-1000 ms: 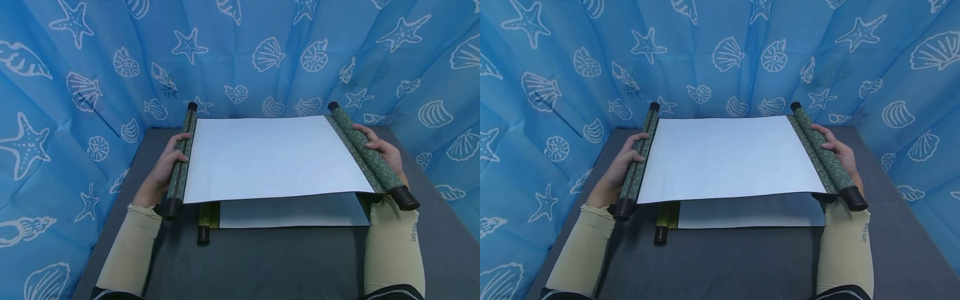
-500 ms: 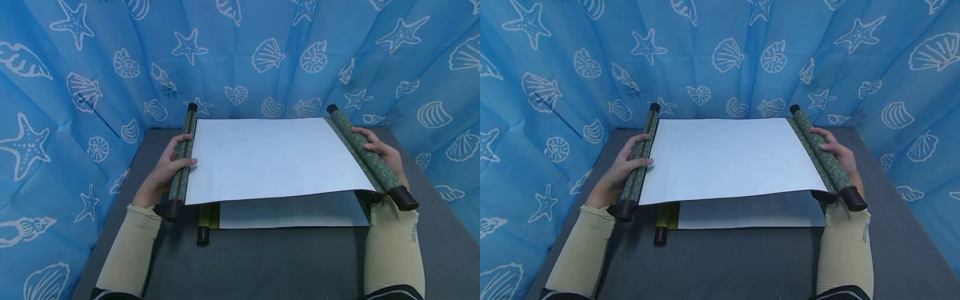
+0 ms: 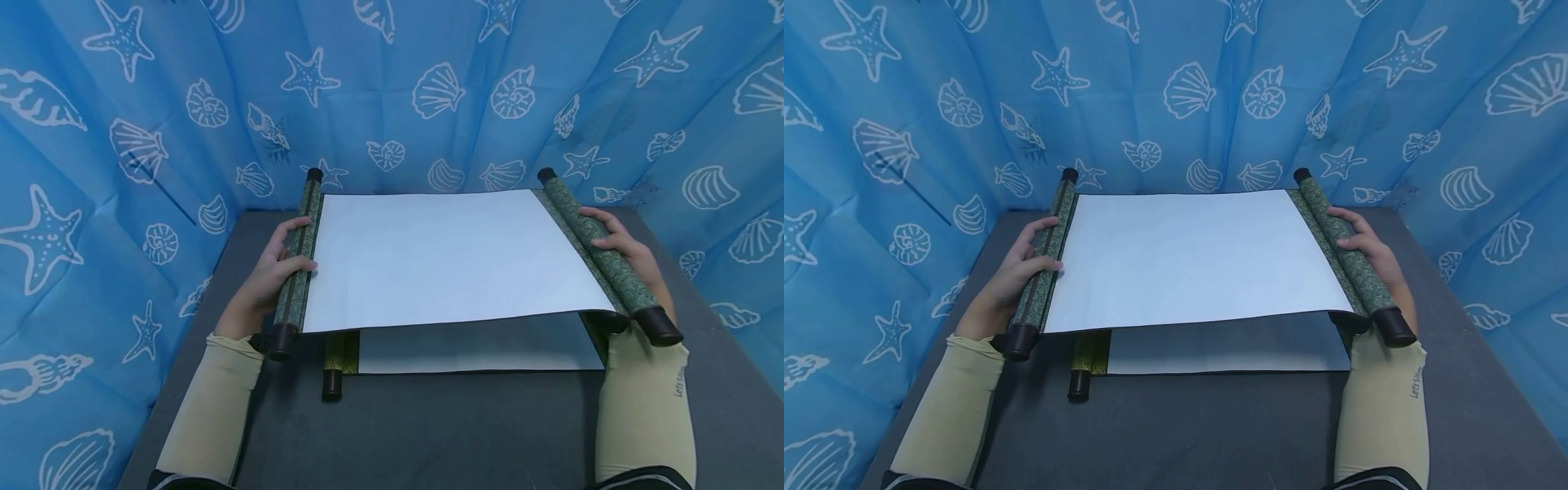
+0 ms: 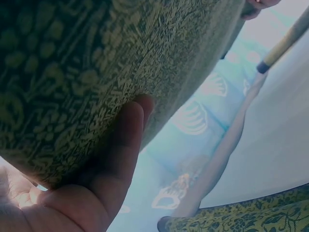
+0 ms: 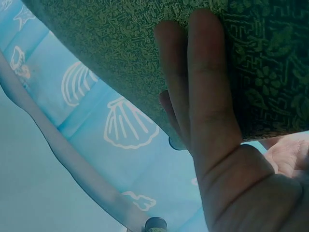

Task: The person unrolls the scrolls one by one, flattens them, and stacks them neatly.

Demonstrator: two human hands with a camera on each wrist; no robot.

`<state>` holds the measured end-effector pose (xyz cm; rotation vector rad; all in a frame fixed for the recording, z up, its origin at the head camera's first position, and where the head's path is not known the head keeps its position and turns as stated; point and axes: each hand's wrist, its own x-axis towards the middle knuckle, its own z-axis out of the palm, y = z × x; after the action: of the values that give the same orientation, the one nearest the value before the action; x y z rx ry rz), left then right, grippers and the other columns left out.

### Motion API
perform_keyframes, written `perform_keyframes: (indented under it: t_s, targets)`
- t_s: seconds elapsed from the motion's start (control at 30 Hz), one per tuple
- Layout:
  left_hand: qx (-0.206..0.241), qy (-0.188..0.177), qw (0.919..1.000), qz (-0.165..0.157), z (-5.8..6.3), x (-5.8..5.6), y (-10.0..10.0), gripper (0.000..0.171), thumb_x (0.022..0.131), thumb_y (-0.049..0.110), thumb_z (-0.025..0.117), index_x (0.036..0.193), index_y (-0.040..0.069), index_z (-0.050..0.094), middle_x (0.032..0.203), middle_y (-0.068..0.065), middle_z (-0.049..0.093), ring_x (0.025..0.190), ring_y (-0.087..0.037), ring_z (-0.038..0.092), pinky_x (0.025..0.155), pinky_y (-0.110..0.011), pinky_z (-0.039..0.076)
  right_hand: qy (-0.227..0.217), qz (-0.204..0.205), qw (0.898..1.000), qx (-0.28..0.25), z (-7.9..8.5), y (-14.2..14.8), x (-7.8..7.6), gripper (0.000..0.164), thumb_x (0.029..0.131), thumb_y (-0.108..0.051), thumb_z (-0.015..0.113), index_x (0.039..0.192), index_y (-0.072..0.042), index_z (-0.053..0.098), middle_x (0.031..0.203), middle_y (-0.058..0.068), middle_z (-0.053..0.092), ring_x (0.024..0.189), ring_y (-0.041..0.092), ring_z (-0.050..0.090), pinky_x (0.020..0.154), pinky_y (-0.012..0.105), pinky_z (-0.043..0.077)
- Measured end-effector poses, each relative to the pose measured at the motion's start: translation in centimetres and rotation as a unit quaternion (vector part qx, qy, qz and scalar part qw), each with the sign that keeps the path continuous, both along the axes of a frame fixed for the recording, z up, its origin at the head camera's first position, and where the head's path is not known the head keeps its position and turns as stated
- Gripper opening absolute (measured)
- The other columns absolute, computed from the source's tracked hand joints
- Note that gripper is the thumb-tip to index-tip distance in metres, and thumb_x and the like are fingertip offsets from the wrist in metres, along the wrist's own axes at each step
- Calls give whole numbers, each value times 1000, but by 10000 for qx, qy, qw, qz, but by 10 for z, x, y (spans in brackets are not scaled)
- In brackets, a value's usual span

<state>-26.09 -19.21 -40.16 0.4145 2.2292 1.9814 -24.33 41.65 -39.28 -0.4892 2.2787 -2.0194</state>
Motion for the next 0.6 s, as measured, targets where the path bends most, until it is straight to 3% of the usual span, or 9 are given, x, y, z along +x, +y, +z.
perform_keyframes:
  t_s: [0.07,0.13,0.2,0.27,0.37,0.6]
  targets:
    - [3,-113,9999,-6,0,-1,0,75,100,4,60,165,24,29,173,-3,11,151,-29,23,114,-59,27,-107,68,9998,-131,0,0,2,56,114,-8,30,168,-24,27,173,-9,13,157,2,13,113,16,22]
    - [71,-232,9997,15,1,-1,-1,74,101,4,56,165,26,28,163,-11,29,126,-25,49,105,-49,41,-253,230,9979,-543,1,0,4,57,115,-7,26,169,-25,25,172,-4,15,152,2,27,109,16,33]
    - [293,-395,9988,-2,3,-1,-1,73,102,2,50,166,27,25,149,-15,41,100,-21,58,90,-40,52,-300,503,9926,-1063,0,0,5,57,115,-4,20,169,-23,23,170,-4,16,147,2,38,105,17,41]
    - [533,-527,9972,1,4,-1,-1,73,101,1,46,165,28,24,135,-17,48,88,-20,61,78,-36,57,-403,780,9819,-1678,1,1,6,58,114,-2,15,169,-21,22,166,-3,21,136,6,52,99,21,50]
    - [795,-644,9947,-37,6,-1,-1,73,100,-1,41,165,27,22,137,-13,47,101,-20,63,78,-32,59,-414,1020,9719,-2082,0,4,6,59,114,0,11,168,-19,22,166,-3,18,135,10,57,99,22,53]
    - [934,-798,9924,-83,7,-1,0,71,100,0,38,163,29,22,138,-12,45,106,-21,60,80,-32,58,-15,717,9890,-1293,-1,8,5,57,115,0,17,167,-20,28,169,-7,20,145,1,37,105,16,42]
